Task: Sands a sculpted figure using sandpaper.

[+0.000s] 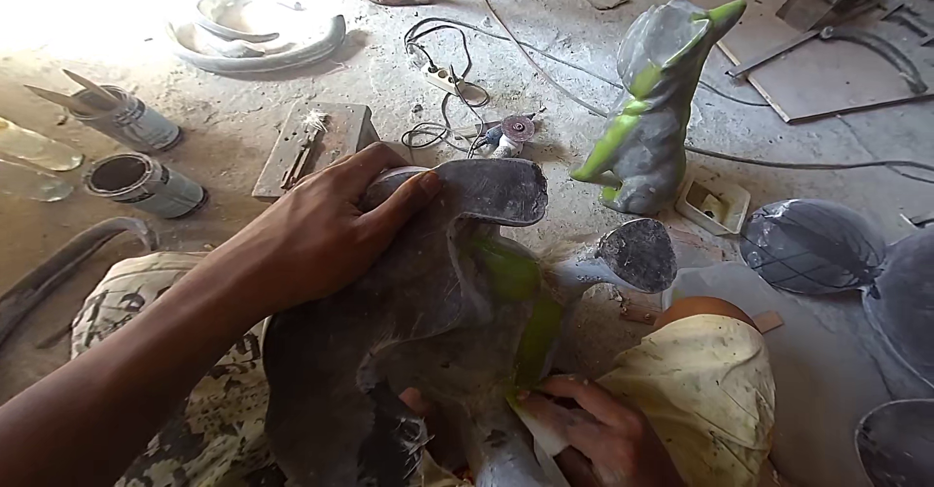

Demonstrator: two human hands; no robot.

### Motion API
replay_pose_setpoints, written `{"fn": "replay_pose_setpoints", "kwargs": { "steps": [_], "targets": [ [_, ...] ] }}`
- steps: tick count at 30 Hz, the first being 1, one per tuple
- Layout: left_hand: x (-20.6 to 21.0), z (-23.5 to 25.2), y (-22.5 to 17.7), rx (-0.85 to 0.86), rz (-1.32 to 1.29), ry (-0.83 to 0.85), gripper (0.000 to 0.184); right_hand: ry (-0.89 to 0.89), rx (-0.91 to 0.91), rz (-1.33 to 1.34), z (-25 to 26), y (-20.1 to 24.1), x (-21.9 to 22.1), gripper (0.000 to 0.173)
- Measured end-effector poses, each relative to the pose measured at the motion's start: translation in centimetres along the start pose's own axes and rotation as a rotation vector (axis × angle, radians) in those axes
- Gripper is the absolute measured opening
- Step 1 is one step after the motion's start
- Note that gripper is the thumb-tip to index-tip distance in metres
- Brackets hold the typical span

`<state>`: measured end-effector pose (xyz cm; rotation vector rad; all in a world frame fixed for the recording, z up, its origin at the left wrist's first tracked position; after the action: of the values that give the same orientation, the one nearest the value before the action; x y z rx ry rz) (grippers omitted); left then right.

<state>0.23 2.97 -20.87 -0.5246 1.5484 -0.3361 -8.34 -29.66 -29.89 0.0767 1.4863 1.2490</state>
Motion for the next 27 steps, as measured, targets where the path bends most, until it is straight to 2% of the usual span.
{"fn": "replay_pose_setpoints", "kwargs": {
  "steps": [3, 7, 12, 17, 23, 27],
  "targets": [
    [0.1, 0.0, -0.5, 0.009, 0.001, -0.007, 0.059, -0.128, 0.013, -0.121, 0.7, 0.1, -0.1, 0.031],
    [0.2, 0.1, -0.6, 0.003, 0.003, 0.0, 0.06, -0.082, -0.02, -0.266, 1.0, 0.9, 1.0, 0.03],
    [0.1, 0.2, -0.4, 0.004, -0.003, 0.007, 0.057, 0.07, -0.035, -0.18, 0.6, 0.6, 0.0, 0.026],
    [0.2, 0.2, -0.3, 0.028, -0.003, 0.003, 0.059, -0.069, 0.027, -0.178, 0.9, -0.1, 0.0, 0.032],
    [0.0, 0.1, -0.4, -0.001, 0.007, 0.014, 0.06, 0.065, 0.026, -0.105, 0.7, 0.8, 0.7, 0.033],
    [0.0, 0.0, -0.6, -0.018, 0.009, 0.025, 0.059, 0.213, 0.006, 0.082, 1.0, 0.0, -0.2, 0.028]
  ]
}}
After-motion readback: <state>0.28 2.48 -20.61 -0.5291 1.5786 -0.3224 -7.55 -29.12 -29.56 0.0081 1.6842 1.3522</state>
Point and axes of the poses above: each hand's wrist, its own z-axis towards the middle knuckle, its own x-axis out of the palm, y = z × x, the point moved 4 cm from there along z, towards the middle knuckle, and after that the axes turned 4 degrees about x, right-handed, at the moved point
